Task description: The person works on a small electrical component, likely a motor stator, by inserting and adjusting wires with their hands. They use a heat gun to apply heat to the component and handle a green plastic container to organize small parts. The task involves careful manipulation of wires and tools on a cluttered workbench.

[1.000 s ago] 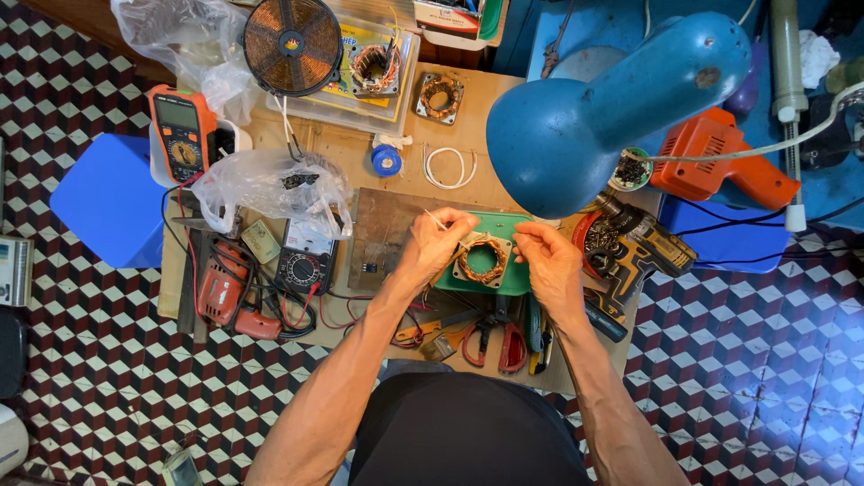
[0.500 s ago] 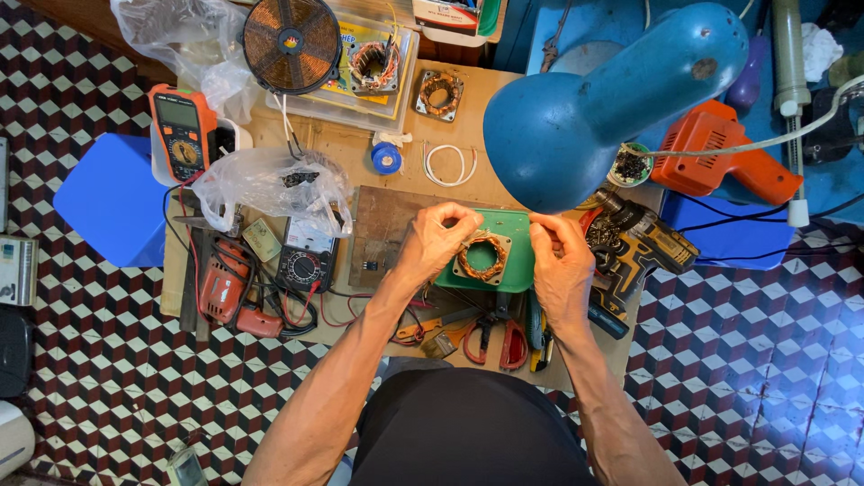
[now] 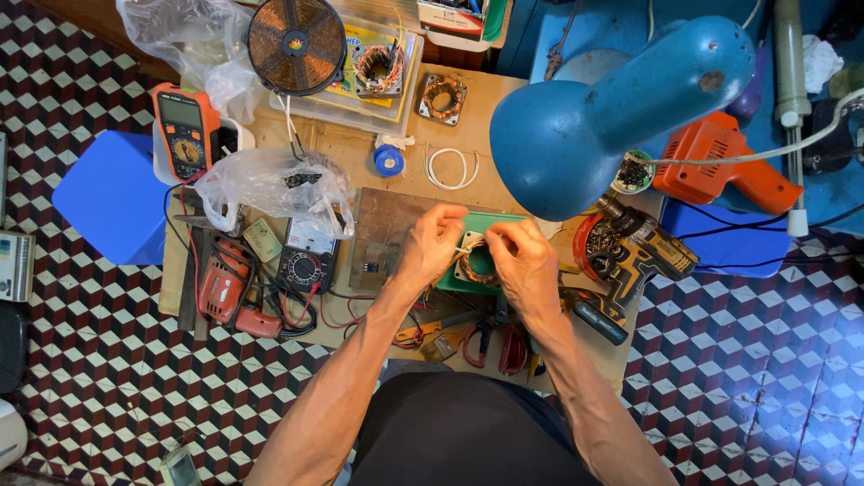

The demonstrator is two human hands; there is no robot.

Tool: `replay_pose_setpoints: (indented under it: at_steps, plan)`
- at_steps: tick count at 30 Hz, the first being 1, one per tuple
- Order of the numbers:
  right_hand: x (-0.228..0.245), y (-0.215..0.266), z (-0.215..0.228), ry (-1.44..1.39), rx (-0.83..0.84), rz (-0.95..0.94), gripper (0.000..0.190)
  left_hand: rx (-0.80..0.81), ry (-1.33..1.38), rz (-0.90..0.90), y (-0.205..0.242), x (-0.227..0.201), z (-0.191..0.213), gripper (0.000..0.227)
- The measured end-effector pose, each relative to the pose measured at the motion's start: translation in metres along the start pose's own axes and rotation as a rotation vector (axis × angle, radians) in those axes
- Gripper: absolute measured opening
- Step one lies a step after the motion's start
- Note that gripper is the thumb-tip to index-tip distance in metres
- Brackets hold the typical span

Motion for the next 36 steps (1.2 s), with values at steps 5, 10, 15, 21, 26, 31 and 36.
replay_pose_setpoints:
  at_steps: [5, 10, 15, 21, 26, 31, 36]
  plan:
    - [-0.003, 0.005, 0.003, -0.224, -0.045, -0.110, 0.017, 0.079, -0.118, -0.149, 0.007, -0.002, 0.003, 0.027]
    - [-0.013, 0.004, 0.004, -0.298, -0.032, -0.233, 0.020, 0.140, -0.165, -0.161, 0.008, -0.020, 0.005, 0.025]
    - [-0.026, 0.001, 0.003, -0.349, 0.001, -0.330, 0.020, 0.220, -0.133, -0.001, 0.001, -0.022, 0.003, 0.025]
    - [-0.034, 0.002, 0.001, -0.315, 0.038, -0.345, 0.022, 0.230, -0.065, -0.063, -0.006, -0.003, -0.001, 0.026]
    - [-0.035, 0.003, 0.001, -0.334, 0.034, -0.366, 0.020, 0.285, -0.053, -0.061, -0.009, 0.002, 0.000, 0.027]
    - [-0.027, 0.006, 0.004, -0.360, 0.004, -0.294, 0.019, 0.240, -0.110, -0.013, -0.003, -0.007, 0.000, 0.026]
    - [-0.009, 0.015, 0.011, -0.221, 0.005, -0.140, 0.017, 0.209, -0.215, -0.140, 0.007, -0.022, 0.006, 0.025]
Point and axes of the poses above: each hand's wrist, its own y-axis away from the middle knuckle, its own z-axis out of the back of the hand, x = y × z, the point moved 1 cm from there along -y, towards the middle knuckle, and after that the axes turned 15 degrees about z, right-handed, at the moved point
